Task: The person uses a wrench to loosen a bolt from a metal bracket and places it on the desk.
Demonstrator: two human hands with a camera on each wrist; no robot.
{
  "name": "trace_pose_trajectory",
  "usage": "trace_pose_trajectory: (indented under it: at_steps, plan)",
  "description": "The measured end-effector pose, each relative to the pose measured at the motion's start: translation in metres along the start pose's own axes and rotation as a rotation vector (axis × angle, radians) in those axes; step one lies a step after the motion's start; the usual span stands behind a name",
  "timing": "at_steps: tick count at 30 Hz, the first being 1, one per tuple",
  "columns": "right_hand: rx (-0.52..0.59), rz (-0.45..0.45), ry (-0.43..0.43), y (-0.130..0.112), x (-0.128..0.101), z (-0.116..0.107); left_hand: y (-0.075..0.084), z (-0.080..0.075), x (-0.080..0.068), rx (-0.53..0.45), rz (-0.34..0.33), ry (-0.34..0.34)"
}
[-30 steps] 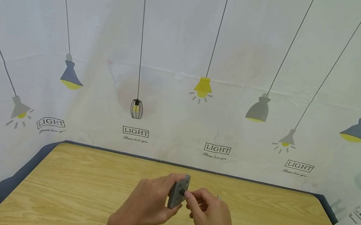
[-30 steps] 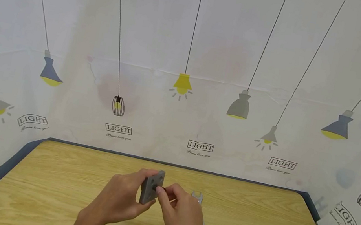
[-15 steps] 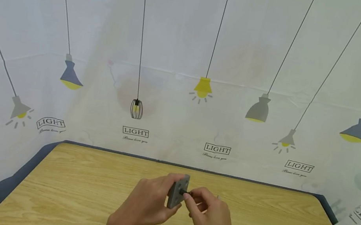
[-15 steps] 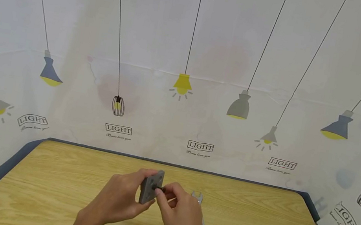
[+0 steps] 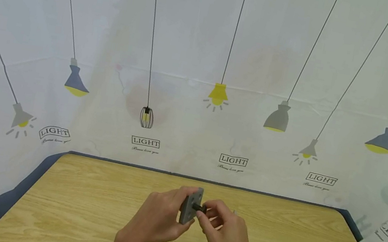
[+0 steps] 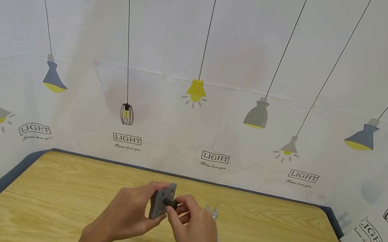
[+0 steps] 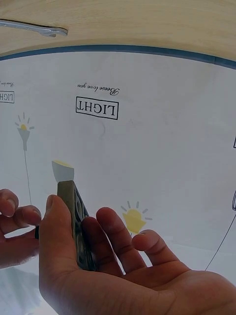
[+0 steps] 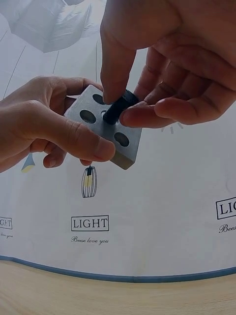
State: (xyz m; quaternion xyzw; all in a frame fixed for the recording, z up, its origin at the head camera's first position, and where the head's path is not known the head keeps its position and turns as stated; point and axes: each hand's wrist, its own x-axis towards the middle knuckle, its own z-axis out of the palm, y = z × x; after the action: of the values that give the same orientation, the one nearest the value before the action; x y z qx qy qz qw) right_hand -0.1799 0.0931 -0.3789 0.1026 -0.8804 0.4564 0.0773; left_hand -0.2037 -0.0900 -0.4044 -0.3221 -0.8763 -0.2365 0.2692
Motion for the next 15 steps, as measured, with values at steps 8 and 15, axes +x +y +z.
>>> trace_pose_trajectory:
  at_steps: [8,15]
  plan:
    - [-0.015,-0.045,0.013,0.0003,0.0001,-0.0004,-0.0002,-0.0003,-0.0002,-0.003,-0.005,-0.005]
    - [-0.01,-0.07,0.021,0.0007,0.0008,-0.0003,-0.0003,-0.0004,-0.0001,-0.002,-0.007,-0.004]
